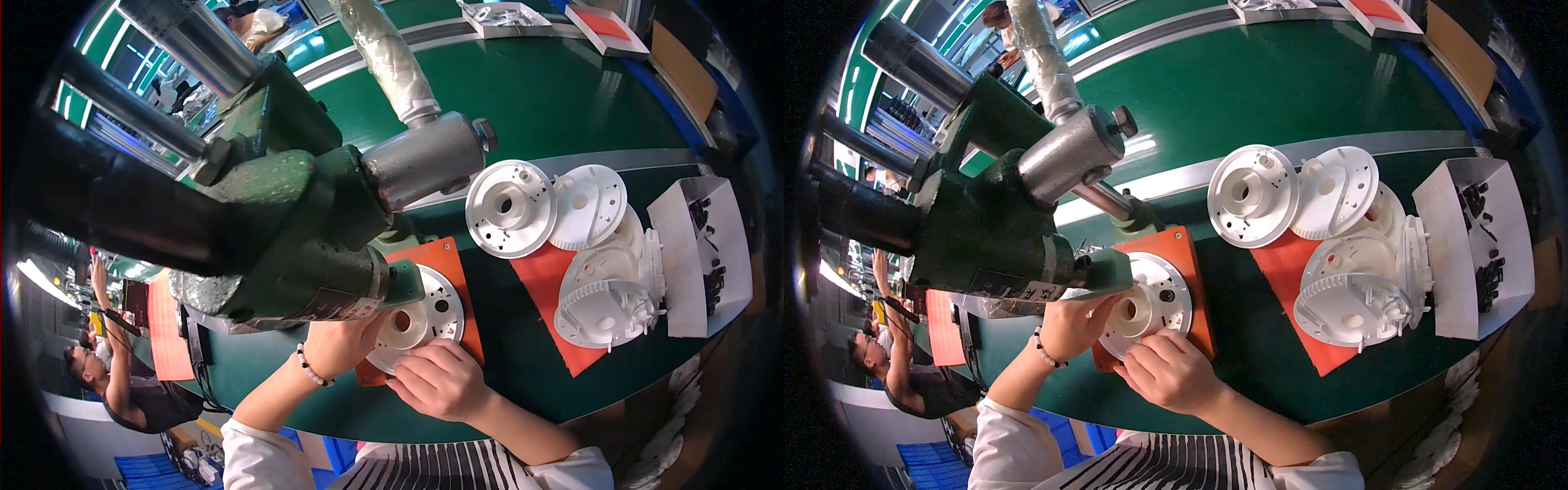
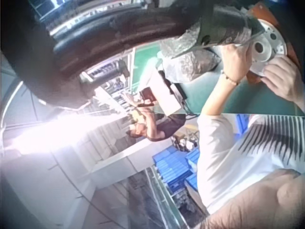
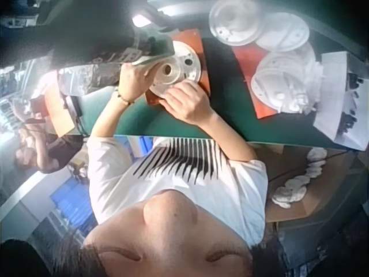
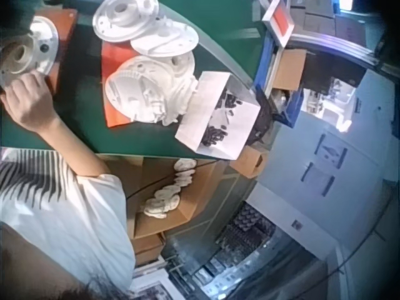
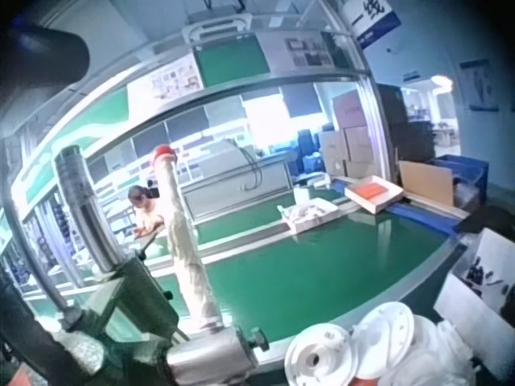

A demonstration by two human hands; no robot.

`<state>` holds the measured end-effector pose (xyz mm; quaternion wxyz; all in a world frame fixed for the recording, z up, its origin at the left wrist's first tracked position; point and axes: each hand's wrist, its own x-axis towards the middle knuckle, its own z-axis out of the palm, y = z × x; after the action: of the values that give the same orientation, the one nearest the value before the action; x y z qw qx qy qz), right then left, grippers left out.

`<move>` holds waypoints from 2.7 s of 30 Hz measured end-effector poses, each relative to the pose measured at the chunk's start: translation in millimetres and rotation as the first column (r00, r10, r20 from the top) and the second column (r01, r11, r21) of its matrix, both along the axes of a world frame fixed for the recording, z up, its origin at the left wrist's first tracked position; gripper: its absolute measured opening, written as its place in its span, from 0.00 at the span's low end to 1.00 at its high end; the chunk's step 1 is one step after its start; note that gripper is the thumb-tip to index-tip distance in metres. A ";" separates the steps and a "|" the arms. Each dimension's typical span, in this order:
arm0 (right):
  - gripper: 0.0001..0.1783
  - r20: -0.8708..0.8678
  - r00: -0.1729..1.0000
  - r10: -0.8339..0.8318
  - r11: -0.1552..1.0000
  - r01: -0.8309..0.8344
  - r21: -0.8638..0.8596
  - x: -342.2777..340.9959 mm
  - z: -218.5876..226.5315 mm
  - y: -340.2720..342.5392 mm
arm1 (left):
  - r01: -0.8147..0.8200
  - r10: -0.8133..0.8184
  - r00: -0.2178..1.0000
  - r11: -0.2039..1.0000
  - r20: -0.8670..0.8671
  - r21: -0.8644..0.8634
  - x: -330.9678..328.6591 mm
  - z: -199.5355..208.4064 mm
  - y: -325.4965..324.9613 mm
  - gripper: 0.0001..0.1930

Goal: The person assembles small white plastic lighting fixture components by hand and with tweezers, inserting metal pins and LED circuit boards into a white plastic housing, then pressing the assembly with a manual press.

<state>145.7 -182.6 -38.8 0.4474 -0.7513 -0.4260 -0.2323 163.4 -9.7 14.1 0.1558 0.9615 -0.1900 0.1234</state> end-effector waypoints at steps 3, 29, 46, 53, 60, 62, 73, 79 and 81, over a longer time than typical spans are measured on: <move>0.08 -0.013 1.000 -0.002 1.000 0.002 0.010 -0.4 -0.2 0.3 | 0.016 -0.016 1.000 1.000 -0.026 0.004 -3.8 -2.2 0.9 0.11; 0.08 -0.053 0.999 -0.006 1.000 0.006 0.005 -0.5 -0.1 0.4 | -0.114 0.107 0.993 0.973 -0.042 -0.202 -8.7 -20.0 0.3 0.11; 0.07 -0.043 0.999 0.008 1.000 -0.007 0.027 0.0 -0.1 0.2 | -0.016 0.016 0.998 1.000 0.063 0.004 -5.1 -7.9 0.5 0.12; 0.07 -0.055 0.998 0.014 1.000 -0.012 0.024 0.4 0.2 0.6 | 0.026 -0.029 0.997 0.998 0.073 0.054 -1.0 -6.6 3.6 0.11; 0.06 -0.045 0.999 0.026 0.999 -0.025 0.022 1.8 1.4 -0.1 | -0.205 0.163 0.977 0.905 -0.140 -0.374 -4.5 -30.0 7.2 0.10; 0.06 -0.048 0.999 0.025 0.999 -0.024 0.031 0.6 3.1 -0.8 | -0.200 0.161 0.979 0.872 -0.125 -0.446 -4.6 -29.1 4.7 0.10; 0.06 -0.049 0.999 0.017 0.999 -0.015 0.037 1.8 1.8 -0.8 | -0.158 0.091 0.980 0.897 -0.175 -0.413 -4.0 -4.9 5.7 0.07; 0.06 -0.043 0.999 0.019 0.999 -0.018 0.028 3.8 2.0 -0.1 | -0.052 0.032 0.998 0.932 -0.060 -0.358 -5.3 -1.1 7.7 0.14; 0.06 -0.034 0.999 0.023 0.999 -0.022 0.036 3.2 3.3 0.3 | -0.025 -0.005 0.994 0.960 -0.106 -0.280 -6.3 -2.3 6.1 0.18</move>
<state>148.9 -182.4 -35.5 0.4705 -0.7424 -0.4223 -0.2218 157.1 -3.6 11.8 0.3000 0.9357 -0.1570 0.0989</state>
